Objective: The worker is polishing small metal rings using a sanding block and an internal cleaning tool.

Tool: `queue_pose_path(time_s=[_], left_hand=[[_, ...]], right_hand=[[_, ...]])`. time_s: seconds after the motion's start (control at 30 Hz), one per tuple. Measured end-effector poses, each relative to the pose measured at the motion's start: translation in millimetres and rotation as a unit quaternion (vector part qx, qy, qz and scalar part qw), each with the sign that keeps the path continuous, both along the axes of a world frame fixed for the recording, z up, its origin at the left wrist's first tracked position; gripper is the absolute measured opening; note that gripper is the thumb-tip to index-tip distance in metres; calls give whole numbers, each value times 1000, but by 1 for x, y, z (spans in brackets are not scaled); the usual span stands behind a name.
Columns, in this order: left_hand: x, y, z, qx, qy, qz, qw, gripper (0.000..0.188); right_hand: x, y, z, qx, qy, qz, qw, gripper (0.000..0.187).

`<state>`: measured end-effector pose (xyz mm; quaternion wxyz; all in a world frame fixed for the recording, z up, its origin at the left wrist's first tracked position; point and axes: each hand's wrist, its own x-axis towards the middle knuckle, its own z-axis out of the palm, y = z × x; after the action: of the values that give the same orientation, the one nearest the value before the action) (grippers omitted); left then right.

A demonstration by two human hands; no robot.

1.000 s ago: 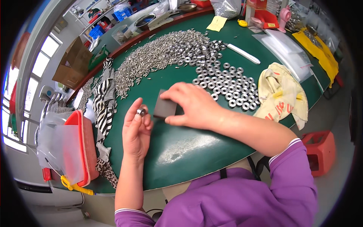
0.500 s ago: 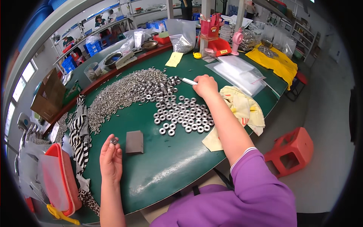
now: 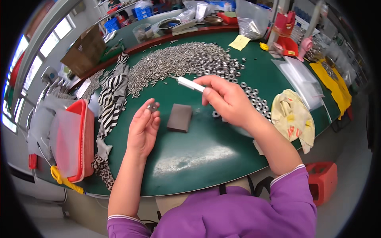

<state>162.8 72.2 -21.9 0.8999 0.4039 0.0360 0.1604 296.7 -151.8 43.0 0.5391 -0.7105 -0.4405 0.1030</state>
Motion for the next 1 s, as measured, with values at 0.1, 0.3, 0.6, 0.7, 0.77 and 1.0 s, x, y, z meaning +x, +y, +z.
queue_pose_path(time_s=[0.1, 0.3, 0.6, 0.7, 0.77, 1.0], left_hand=[[3, 2, 0, -17, -20, -18, 999, 36], [0, -1, 5, 13, -20, 6, 1000, 39], [3, -1, 2, -17, -17, 1, 1000, 41], [3, -2, 3, -20, -18, 9, 1000, 40], [2, -6, 10, -16, 4, 22, 1000, 41], [2, -4, 6, 17, 21, 24, 999, 42]], right_hand=[[-15, 4, -11, -14, -98, 31, 995, 28], [-24, 11, -23, -14, -178, 2, 984, 22], [-21, 14, -32, 10, -242, -31, 970, 22], [-21, 15, -32, 15, -240, -32, 970, 23], [-22, 15, -32, 15, -250, -37, 968, 24], [-18, 14, -35, 10, -258, -51, 965, 25]])
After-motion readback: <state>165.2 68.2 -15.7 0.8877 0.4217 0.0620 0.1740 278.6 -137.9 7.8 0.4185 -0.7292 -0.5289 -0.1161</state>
